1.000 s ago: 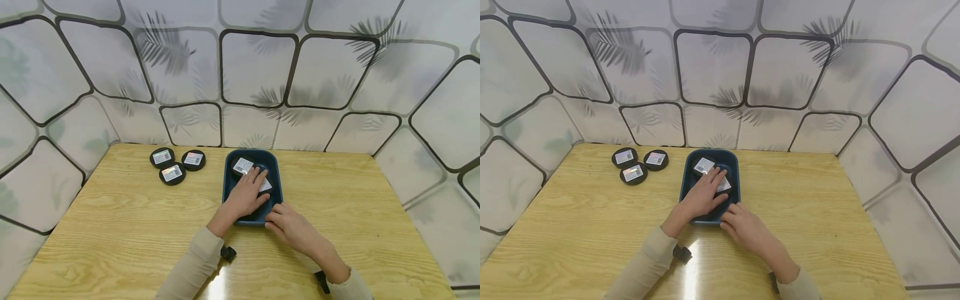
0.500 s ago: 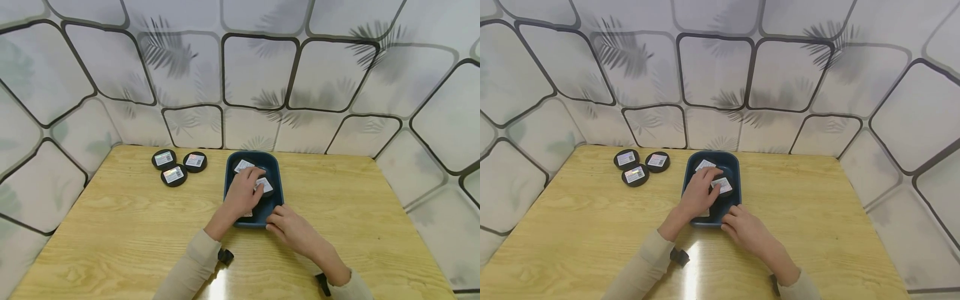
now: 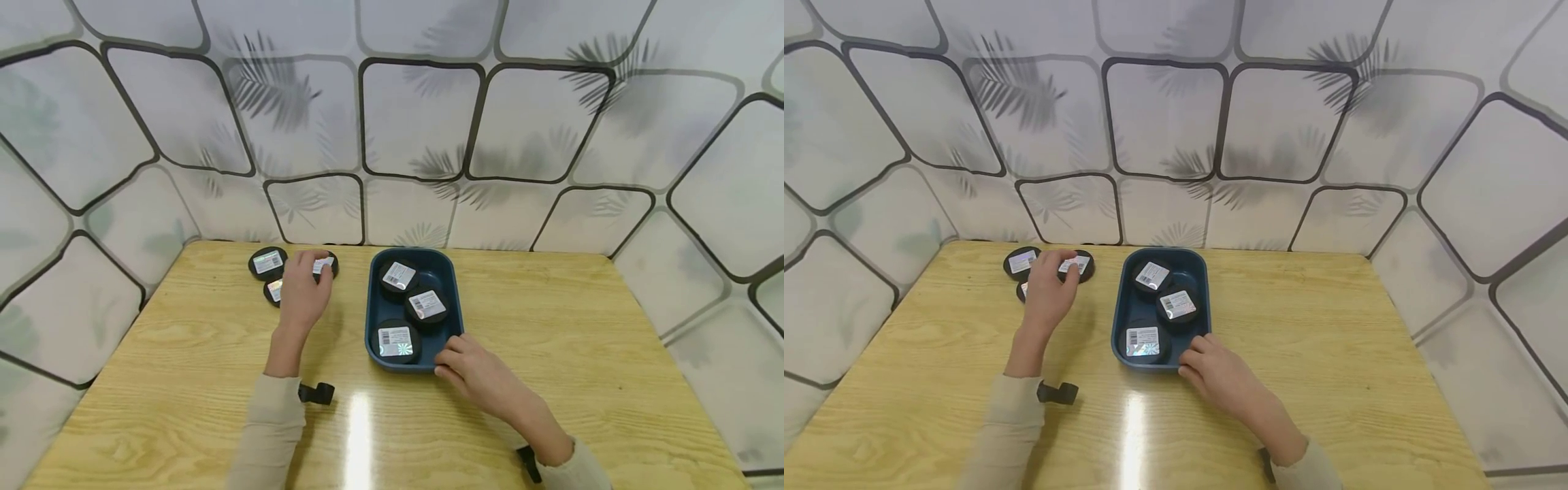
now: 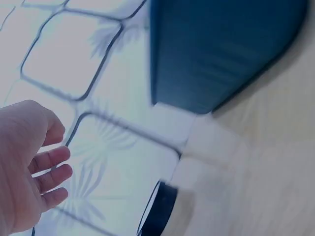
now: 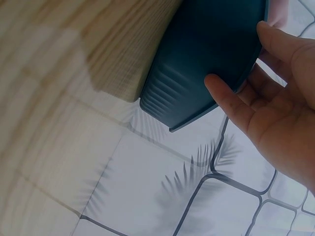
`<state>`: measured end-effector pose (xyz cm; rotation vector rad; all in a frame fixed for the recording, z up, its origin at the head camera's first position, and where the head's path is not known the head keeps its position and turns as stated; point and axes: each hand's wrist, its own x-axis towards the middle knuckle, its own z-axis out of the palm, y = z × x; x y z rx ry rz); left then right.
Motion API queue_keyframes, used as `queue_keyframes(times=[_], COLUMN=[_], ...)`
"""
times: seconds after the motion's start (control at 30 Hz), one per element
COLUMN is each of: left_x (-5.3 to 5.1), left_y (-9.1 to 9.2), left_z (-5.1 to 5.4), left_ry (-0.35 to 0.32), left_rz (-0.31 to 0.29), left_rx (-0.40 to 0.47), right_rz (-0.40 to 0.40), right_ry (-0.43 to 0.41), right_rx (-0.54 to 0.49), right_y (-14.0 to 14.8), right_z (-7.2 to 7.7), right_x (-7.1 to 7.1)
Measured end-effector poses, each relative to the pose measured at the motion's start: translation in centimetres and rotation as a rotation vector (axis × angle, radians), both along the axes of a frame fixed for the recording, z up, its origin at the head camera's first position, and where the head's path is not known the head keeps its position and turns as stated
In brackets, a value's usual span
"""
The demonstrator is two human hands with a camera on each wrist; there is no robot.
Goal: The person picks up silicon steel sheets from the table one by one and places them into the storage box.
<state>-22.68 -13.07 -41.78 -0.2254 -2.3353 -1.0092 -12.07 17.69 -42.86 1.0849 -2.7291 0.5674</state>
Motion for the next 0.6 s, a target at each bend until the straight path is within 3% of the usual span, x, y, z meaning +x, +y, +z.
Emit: queue_keyframes(times=[0.17,0.37,0.5,0.6], left_x=[0.1,0.1,0.1,0.2], left_y=[-1.8,-2.8,-3.5,-4.1], left_z=[0.3,0.2,-0.1,-0.5], left_ry=[-0.044,-0.126,-0.232,-0.348], left_rz=[0.067,0.106,0.139,0.166], left_rx=[0.047,0.02,-0.019,-0.055], right_rz=[0.001,0.004,0.002,0.002], right_ry=[0.007,0.022,0.025,0.024], right_rx=[-0.006,-0.009,-0.002,-0.001], right_y=[0.0,0.0,0.0,0.0], right_z=[0.0,-0.1,-0.1,-0.1], right_x=[0.1,0.1,0.1,0.1])
